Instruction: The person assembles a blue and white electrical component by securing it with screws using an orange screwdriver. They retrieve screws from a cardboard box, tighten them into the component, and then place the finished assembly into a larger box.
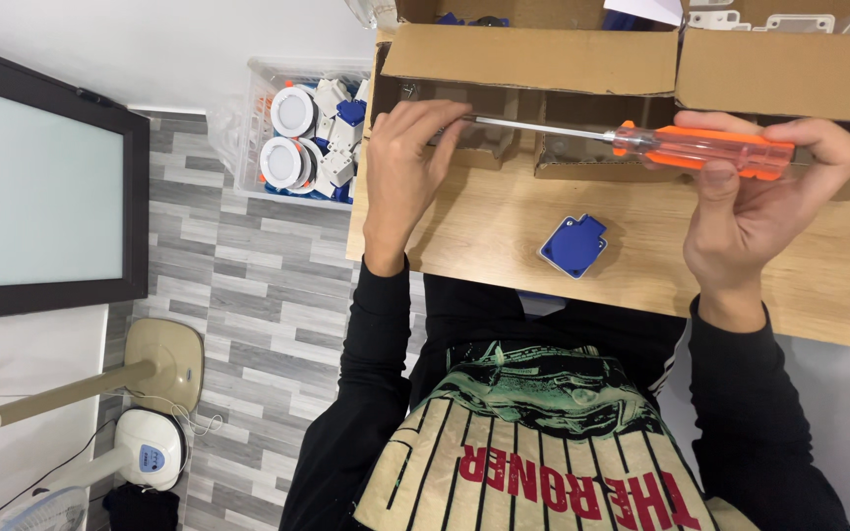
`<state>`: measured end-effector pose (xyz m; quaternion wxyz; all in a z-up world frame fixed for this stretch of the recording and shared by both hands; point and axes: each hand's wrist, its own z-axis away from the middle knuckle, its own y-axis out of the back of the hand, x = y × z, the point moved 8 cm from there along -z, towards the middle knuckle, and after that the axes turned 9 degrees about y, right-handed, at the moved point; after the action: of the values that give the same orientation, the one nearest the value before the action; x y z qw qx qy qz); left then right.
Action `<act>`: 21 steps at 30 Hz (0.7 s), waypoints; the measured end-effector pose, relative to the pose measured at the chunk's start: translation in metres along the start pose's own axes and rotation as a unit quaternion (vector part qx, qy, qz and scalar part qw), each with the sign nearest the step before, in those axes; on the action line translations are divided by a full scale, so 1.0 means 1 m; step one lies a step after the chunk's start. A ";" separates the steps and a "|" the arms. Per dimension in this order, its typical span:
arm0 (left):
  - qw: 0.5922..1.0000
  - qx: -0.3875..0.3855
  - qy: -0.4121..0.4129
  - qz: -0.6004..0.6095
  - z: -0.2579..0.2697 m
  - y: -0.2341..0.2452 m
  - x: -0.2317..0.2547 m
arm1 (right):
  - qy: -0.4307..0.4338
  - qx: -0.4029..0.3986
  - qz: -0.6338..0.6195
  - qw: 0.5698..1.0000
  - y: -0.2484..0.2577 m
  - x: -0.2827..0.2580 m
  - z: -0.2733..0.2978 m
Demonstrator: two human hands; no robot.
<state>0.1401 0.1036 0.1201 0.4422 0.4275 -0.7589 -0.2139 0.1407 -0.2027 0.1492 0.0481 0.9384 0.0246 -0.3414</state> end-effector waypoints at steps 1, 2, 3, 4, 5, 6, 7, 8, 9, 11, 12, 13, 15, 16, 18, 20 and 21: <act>1.000 -0.005 0.000 0.014 0.000 0.000 -0.001 | -0.007 0.007 0.002 1.000 0.003 0.004 0.003; 1.000 -0.005 0.000 0.014 0.000 -0.001 -0.003 | -0.007 0.007 0.002 1.000 0.003 0.003 0.002; 1.000 0.002 0.002 0.026 0.001 -0.001 -0.005 | -0.003 0.008 0.002 1.000 0.003 0.002 0.002; 0.999 0.009 0.004 0.038 0.001 -0.001 -0.008 | 0.001 0.010 0.001 1.000 0.003 0.001 0.001; 0.999 0.009 0.004 0.038 0.000 0.000 -0.007 | 0.001 0.010 0.001 1.000 0.003 0.002 0.003; 0.999 0.018 0.005 0.032 -0.001 0.003 -0.006 | -0.004 0.012 -0.002 1.000 0.004 0.003 0.004; 0.999 0.028 0.006 0.026 -0.002 0.005 -0.005 | -0.009 0.014 -0.006 1.000 0.005 0.005 0.005; 0.999 0.028 0.006 0.026 -0.001 0.005 -0.007 | -0.009 0.014 -0.006 1.000 0.003 0.000 0.001; 0.999 0.030 0.003 0.026 -0.001 0.004 -0.008 | -0.003 0.003 -0.012 1.000 -0.001 -0.006 -0.002; 0.999 0.031 0.000 0.027 0.000 0.004 -0.007 | 0.003 -0.008 -0.018 1.000 -0.004 -0.011 -0.004; 0.999 0.033 -0.005 0.038 -0.001 0.006 -0.004 | -0.008 0.001 -0.025 1.000 -0.002 -0.007 -0.002; 0.998 0.036 -0.010 0.049 -0.001 0.008 -0.001 | -0.020 0.011 -0.033 0.999 0.001 -0.004 0.000; 0.998 0.039 -0.012 0.047 0.000 0.008 0.001 | -0.019 0.011 -0.031 0.999 0.003 -0.002 0.002; 0.998 0.042 -0.012 0.046 0.001 0.009 0.003 | -0.019 0.011 -0.030 0.999 0.004 -0.001 0.003; 0.997 0.040 -0.023 0.055 0.002 0.007 0.004 | -0.011 0.010 -0.010 1.000 0.007 0.001 0.004; 0.997 0.038 -0.033 0.064 0.002 0.008 0.008 | -0.002 0.009 0.010 1.000 0.010 0.003 0.006; 0.996 0.042 -0.035 0.065 0.003 0.010 0.011 | 0.002 0.004 0.011 1.000 0.010 0.004 0.006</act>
<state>0.1307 0.0992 0.1310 0.4099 0.3877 -0.8083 -0.1680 0.1402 -0.2137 0.1427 0.0486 0.9395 0.0130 -0.3389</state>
